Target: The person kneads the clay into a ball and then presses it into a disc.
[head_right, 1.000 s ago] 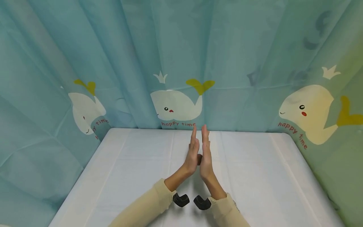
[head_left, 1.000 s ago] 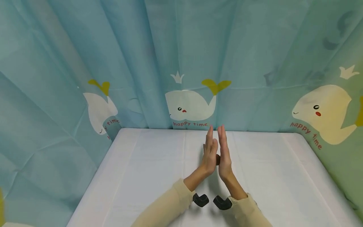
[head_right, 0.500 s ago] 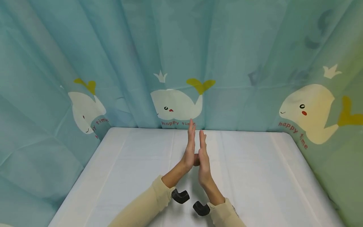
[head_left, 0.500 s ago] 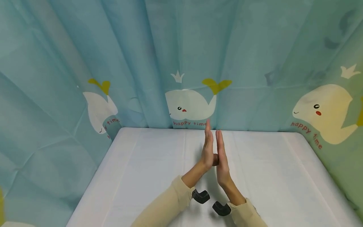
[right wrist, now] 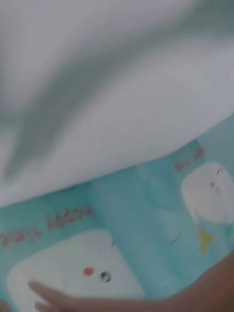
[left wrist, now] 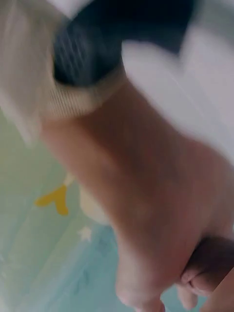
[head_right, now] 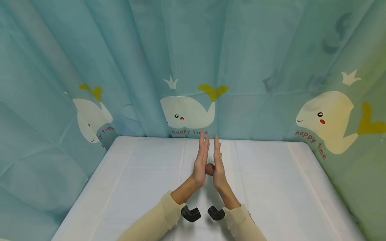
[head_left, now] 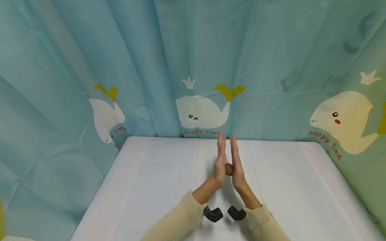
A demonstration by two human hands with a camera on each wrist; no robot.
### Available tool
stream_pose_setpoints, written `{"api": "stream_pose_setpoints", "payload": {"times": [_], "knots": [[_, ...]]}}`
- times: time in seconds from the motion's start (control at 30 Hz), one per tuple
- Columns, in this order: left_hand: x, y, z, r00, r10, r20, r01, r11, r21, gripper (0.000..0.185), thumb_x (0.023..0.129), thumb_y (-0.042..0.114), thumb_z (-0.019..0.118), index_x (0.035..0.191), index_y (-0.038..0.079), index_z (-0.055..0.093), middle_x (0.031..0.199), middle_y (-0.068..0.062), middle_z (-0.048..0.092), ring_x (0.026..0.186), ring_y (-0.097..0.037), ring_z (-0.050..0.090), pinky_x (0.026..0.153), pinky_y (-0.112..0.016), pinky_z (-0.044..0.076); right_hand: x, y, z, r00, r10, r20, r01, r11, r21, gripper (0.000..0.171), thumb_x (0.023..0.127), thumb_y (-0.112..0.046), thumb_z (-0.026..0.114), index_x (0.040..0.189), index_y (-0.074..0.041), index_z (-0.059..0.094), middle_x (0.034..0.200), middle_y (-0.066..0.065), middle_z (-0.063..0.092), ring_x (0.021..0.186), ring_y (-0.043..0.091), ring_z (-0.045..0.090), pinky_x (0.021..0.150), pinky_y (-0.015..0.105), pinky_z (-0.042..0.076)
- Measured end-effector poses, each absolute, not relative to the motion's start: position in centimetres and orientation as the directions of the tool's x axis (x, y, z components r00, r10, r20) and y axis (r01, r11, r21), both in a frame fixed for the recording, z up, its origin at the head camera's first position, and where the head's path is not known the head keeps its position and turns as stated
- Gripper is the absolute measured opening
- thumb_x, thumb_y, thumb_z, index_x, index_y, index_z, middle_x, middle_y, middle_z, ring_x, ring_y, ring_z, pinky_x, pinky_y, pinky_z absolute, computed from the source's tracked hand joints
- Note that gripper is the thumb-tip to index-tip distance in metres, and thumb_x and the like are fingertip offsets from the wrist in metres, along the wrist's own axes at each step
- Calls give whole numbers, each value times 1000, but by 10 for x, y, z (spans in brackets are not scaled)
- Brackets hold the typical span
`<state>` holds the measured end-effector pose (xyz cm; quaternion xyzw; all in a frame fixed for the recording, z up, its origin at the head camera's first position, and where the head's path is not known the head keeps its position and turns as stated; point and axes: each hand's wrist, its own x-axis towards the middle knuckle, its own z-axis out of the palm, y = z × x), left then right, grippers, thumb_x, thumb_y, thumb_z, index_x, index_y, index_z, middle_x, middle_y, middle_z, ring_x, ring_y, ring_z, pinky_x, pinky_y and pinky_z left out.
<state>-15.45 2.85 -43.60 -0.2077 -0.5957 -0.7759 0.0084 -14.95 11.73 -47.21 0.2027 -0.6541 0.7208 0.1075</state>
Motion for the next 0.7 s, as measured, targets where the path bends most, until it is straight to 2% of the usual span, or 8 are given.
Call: {"api": "stream_pose_setpoints", "payload": {"times": [0.1, 0.13, 0.17, 0.23, 0.27, 0.4, 0.57, 0.7], "knots": [[-166, 24, -435, -918, 223, 329, 264, -277, 924, 62, 110, 46, 14, 167, 28, -4, 173, 3, -4, 157, -17, 3, 123, -57, 2, -137, 108, -472, -893, -116, 435, -420, -133, -898, 56, 113, -36, 8, 167, -21, 1, 173, 4, -5, 90, 1, 57, 78, 18, 42], [-169, 24, -437, -916, 228, 331, 274, -249, 929, 62, 111, 47, 14, 167, 27, -3, 172, 4, -4, 157, -17, 3, 123, -57, 2, -133, 105, -469, -888, -111, 446, -433, -127, -892, 57, 113, -35, 9, 167, -19, 2, 173, 5, -4, 119, -1, 52, 98, 18, 36], [-171, 24, -440, -912, 236, 335, 288, -213, 934, 62, 111, 47, 13, 167, 27, -3, 172, 4, -4, 157, -16, 2, 123, -56, 2, -130, 104, -466, -880, -105, 464, -453, -114, -884, 57, 113, -33, 9, 167, -18, 2, 173, 6, -4, 142, 3, 35, 113, 22, 24], [-173, 25, -448, -906, 255, 337, 303, -162, 939, 63, 110, 49, 12, 167, 26, -3, 173, 3, -3, 157, -17, 1, 123, -55, 3, -129, 105, -457, -863, -101, 496, -487, -101, -868, 57, 112, -33, 11, 167, -17, 3, 173, 5, -5, 157, 12, -8, 123, 34, -1], [-173, 26, -451, -904, 262, 337, 308, -144, 940, 64, 110, 50, 13, 167, 25, -2, 173, 2, -2, 157, -17, 1, 124, -55, 4, -131, 106, -453, -858, -97, 505, -497, -94, -862, 57, 112, -33, 12, 167, -18, 4, 173, 4, -5, 157, 16, -10, 123, 40, -4], [-164, 33, -457, -898, 270, 348, 314, -162, 936, 65, 110, 51, 15, 167, 23, -1, 173, -3, 1, 157, -19, 2, 124, -53, 8, -149, 117, -445, -873, -80, 482, -478, -58, -876, 55, 113, -35, 12, 167, -26, 6, 173, -7, -1, 158, 17, -7, 122, 52, -6], [-155, 35, -449, -884, 282, 372, 321, -211, 923, 63, 110, 47, 13, 166, 25, -4, 173, 3, -3, 157, -15, 0, 124, -51, 4, -166, 127, -458, -913, -82, 400, -388, -128, -913, 54, 113, -38, 10, 166, -32, 4, 172, -11, 0, 155, 4, 1, 123, 37, 1], [-161, 30, -442, -900, 234, 368, 304, -270, 914, 62, 110, 46, 14, 167, 25, -3, 172, 3, -4, 158, -17, 2, 124, -52, 2, -157, 120, -469, -928, -121, 353, -323, -212, -922, 56, 113, -42, 8, 167, -28, -2, 173, -1, -2, 142, -1, 29, 100, 17, 34]]}}
